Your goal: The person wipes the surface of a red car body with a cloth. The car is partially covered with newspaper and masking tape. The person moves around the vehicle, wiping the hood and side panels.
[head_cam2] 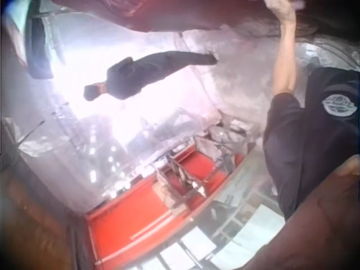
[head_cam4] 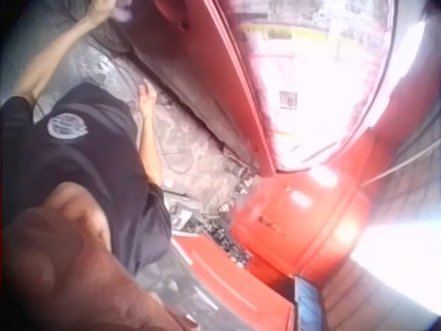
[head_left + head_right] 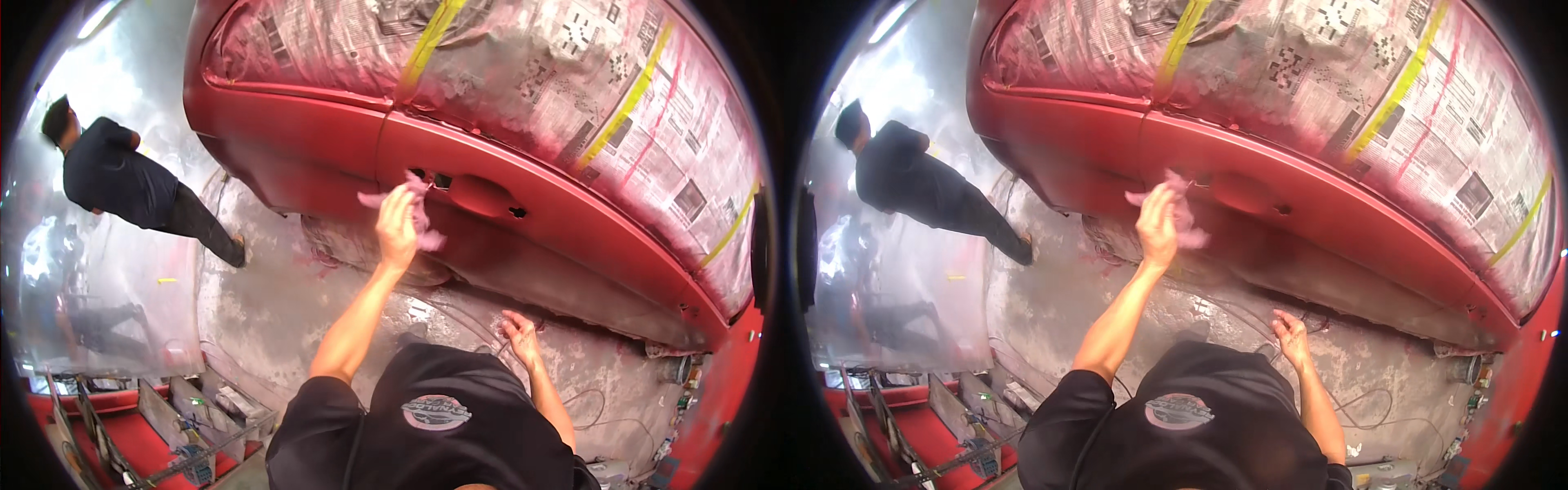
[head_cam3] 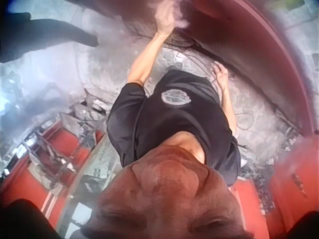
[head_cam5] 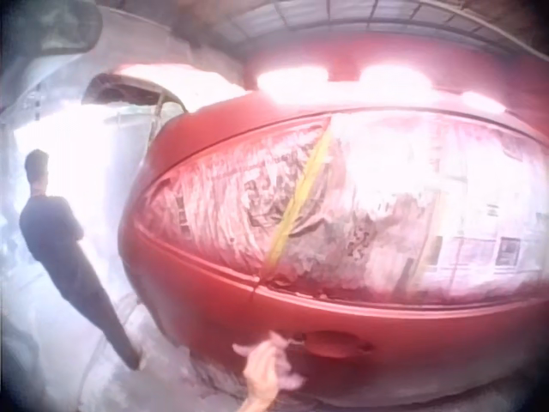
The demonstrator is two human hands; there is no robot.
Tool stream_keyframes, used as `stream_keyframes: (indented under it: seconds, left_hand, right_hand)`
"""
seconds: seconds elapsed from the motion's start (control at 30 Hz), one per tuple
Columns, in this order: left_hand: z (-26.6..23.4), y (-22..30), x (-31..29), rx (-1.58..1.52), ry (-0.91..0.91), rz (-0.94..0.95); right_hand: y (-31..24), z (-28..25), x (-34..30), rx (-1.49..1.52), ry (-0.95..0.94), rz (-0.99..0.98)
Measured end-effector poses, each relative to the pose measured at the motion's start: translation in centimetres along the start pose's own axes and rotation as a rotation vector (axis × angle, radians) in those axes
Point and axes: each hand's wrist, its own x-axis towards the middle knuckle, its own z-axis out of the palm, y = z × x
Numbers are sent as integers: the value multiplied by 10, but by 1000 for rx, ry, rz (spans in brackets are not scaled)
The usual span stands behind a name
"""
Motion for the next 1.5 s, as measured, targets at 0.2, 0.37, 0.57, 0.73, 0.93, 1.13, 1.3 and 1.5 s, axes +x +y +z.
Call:
stream_keyframes:
  seconds: [0.2,0.37,0.57,0.73,0.93,1.13,1.3,1.5]
  left_hand:
    - [20,98,85,5,225,123]
    - [117,55,100,550,-85,497]
    - [205,149,33,514,-376,714]
    - [287,228,-12,456,-530,874]
    - [397,306,-72,383,-608,1043]
    - [515,389,-138,322,-642,1161]
    - [594,434,-172,111,-673,1250]
    - [699,528,-206,-175,-775,1251]
  right_hand:
    - [46,-1,-24,0,53,41]
    - [103,-1,-55,65,252,125]
    - [190,-20,-158,377,527,431]
    - [267,-15,-205,409,573,533]
    - [352,-21,-226,579,741,515]
    - [409,-89,-287,338,992,497]
    - [421,-155,-323,363,1113,536]
    - [445,-201,-324,538,1151,482]
